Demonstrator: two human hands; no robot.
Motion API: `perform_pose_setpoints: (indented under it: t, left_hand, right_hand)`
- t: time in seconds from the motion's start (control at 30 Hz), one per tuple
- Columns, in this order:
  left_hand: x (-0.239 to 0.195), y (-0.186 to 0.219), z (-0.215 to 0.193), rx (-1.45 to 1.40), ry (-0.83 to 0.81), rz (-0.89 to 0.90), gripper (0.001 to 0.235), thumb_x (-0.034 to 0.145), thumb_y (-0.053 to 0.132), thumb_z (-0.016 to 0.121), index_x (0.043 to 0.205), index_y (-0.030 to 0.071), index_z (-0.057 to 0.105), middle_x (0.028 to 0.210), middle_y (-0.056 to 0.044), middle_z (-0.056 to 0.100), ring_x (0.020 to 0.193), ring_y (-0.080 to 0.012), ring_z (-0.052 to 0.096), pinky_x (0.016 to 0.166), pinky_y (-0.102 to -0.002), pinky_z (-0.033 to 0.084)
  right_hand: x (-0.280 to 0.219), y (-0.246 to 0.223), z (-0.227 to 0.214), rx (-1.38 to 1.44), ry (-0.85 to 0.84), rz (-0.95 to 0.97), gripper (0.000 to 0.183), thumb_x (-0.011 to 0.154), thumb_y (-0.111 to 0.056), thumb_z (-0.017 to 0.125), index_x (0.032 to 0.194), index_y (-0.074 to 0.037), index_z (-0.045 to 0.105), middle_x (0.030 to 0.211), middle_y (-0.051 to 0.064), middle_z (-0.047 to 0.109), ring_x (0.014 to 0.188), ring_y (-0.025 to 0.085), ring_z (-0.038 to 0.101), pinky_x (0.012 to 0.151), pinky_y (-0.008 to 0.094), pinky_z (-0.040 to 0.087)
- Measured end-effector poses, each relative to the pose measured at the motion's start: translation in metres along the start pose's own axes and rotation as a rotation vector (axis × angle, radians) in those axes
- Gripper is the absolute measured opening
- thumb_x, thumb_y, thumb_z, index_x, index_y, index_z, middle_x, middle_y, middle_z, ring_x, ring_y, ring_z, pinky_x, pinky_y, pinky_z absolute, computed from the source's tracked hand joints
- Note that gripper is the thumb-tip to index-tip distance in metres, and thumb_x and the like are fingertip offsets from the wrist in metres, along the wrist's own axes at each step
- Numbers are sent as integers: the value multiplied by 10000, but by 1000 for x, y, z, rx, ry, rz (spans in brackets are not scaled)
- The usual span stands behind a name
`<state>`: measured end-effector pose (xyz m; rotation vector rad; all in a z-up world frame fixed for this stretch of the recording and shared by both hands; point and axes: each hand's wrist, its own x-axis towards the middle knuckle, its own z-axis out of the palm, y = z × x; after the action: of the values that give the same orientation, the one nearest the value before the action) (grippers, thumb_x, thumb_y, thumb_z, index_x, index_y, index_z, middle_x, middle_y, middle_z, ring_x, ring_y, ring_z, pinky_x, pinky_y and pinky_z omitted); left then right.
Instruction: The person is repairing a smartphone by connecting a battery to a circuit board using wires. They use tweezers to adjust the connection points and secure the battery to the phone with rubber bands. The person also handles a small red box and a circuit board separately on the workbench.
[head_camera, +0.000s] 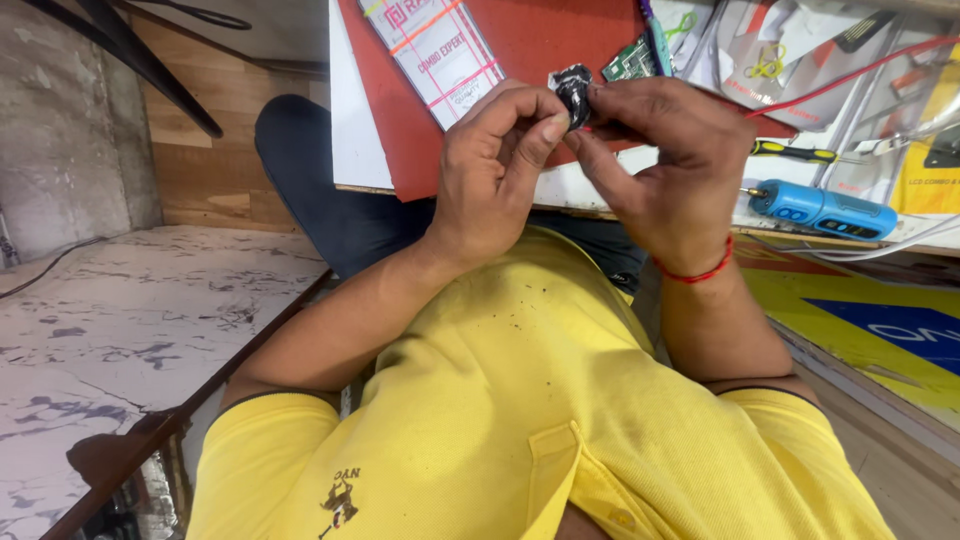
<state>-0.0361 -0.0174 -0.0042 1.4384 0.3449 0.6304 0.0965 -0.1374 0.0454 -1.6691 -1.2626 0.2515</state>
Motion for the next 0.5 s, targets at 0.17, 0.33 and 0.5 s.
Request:
perform_pose_setpoints:
  t: [0.17, 0.33, 0.5]
  left_hand:
    - [-4, 0, -5, 126, -39, 89, 79, 1119, 60, 614, 1152, -12, 620, 1063, -45, 628, 886, -103, 690, 795, -234, 597]
    - [-4, 3, -8, 349, -59, 187, 67, 1091, 49, 651, 1132, 0, 629, 1008, -61, 625, 824, -111, 665, 697, -234, 550]
    - [-3, -9, -12, 274, -111, 199, 130, 1118, 164, 643, 1133, 34, 633, 987, -28, 632, 881, -109, 673, 768, -229, 586]
  right_hand:
    - [-4, -3, 0, -163, -19, -76, 214, 926, 87, 796, 1114, 51, 701, 1014, 143, 725, 900, 189, 752, 803, 266, 617]
    - [-13, 16, 13, -209, 23, -58, 187, 933, 25, 863, 1034, 16, 706, 954, 107, 719, 782, 162, 715, 708, 260, 579]
    - [-25, 42, 15, 386, 39, 205, 68, 1043, 48, 762, 1078, 28, 707, 978, 120, 720, 838, 169, 735, 768, 268, 618]
